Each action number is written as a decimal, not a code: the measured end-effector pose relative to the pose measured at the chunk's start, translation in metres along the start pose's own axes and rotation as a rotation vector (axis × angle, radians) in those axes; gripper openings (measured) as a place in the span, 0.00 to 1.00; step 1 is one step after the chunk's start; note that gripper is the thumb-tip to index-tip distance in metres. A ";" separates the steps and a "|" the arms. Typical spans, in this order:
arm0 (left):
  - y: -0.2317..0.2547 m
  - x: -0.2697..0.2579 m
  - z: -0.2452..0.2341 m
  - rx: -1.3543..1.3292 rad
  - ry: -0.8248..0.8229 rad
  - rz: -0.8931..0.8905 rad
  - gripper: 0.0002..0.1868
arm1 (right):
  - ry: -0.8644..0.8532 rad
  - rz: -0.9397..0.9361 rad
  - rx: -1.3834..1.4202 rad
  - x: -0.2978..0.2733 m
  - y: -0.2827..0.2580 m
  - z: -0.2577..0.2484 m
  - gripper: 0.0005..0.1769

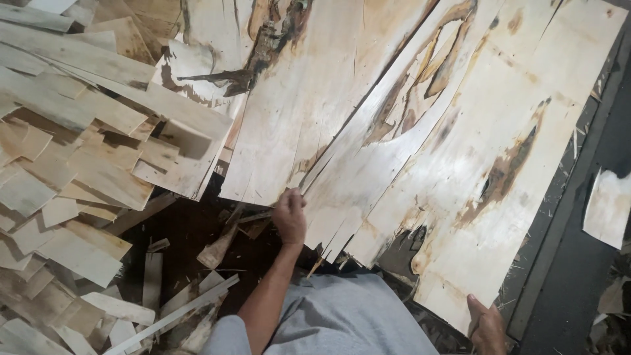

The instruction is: Trimming and cutting thin wood strips using a manual lever-operated guillotine cutter.

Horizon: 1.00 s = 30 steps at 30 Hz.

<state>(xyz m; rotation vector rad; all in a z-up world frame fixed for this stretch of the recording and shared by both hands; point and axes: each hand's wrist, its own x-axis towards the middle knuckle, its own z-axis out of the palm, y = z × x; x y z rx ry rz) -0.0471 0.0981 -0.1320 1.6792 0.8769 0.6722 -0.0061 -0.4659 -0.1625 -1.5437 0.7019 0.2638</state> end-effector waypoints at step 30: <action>0.158 0.015 -0.175 -0.670 0.388 0.087 0.06 | -0.606 -0.505 -0.254 -0.123 -0.145 0.414 0.35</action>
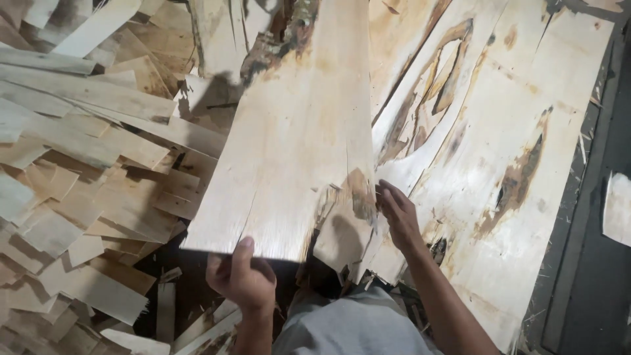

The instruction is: Trimming and cutting thin wood strips using a manual lever-operated guillotine cutter.

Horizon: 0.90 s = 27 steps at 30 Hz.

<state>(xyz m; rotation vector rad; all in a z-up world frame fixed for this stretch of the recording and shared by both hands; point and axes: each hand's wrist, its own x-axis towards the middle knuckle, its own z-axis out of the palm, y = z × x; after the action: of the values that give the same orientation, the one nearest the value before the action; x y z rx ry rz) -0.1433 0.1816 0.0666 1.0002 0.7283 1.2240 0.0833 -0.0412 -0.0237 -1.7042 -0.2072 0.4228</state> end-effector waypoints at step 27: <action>-0.117 -0.089 -0.004 -0.301 -0.368 -1.508 0.28 | 0.059 -0.388 -0.003 -0.017 -0.194 -0.118 0.27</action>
<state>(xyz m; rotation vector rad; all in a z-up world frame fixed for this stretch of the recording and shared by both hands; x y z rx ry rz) -0.1178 0.0916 -0.0468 0.1924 0.7035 -0.1807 0.1332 -0.1200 0.1844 -1.6300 -0.4847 0.0841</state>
